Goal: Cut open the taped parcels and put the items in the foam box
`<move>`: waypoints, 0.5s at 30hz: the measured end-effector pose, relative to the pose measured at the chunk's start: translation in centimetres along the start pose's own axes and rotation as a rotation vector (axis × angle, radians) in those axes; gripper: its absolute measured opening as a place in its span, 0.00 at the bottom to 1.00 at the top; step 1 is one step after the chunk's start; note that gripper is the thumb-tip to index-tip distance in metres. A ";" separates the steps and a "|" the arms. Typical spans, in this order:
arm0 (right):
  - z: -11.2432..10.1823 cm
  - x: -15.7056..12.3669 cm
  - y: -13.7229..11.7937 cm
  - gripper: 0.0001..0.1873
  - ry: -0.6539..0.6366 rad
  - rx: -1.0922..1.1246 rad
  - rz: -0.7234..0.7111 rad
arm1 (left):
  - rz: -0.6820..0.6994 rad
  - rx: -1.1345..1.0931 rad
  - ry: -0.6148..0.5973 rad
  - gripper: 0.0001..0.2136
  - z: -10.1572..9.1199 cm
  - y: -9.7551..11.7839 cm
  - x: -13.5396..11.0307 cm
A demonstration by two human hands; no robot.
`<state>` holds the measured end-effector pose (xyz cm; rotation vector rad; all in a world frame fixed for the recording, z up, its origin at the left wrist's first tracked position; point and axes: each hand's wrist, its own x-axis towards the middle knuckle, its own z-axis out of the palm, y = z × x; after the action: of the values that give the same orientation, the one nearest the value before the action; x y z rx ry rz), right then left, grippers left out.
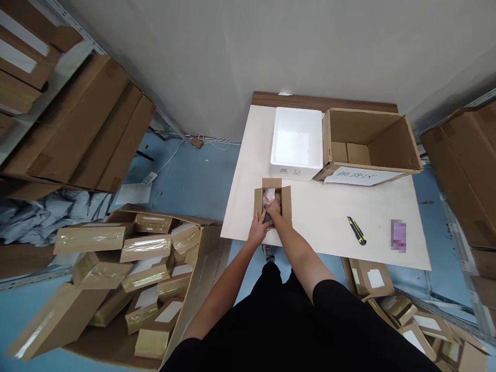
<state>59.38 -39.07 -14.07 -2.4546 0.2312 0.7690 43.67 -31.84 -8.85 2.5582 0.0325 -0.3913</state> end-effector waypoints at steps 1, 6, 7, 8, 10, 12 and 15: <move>-0.5 -0.5 -0.3 0.35 0.000 -0.019 0.047 | -0.006 -0.001 -0.005 0.09 -0.2 0.2 0.1; -3.5 -4.1 -1.7 0.26 0.053 -0.037 -0.044 | -0.086 0.051 -0.102 0.11 -2.5 1.1 1.0; -4.2 -4.8 -1.9 0.24 0.068 -0.024 -0.072 | -0.107 0.065 -0.124 0.11 -3.1 1.2 1.1; -5.0 -5.4 -2.0 0.23 0.086 0.004 -0.109 | -0.123 0.075 -0.136 0.12 -3.7 1.3 1.2; -6.7 -6.4 -1.8 0.22 0.129 0.111 -0.197 | -0.140 0.082 -0.140 0.14 -4.9 1.0 1.2; -8.7 -7.1 -0.9 0.21 0.152 0.282 -0.273 | -0.140 0.097 -0.137 0.15 -5.9 0.5 1.0; -12.2 -7.6 2.2 0.22 0.130 0.597 -0.316 | -0.147 0.197 -0.107 0.14 -7.0 -0.5 0.4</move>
<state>58.27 -47.72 -2.40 -1.9067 0.0957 0.3367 45.93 -27.79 -3.51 2.7330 0.1505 -0.6150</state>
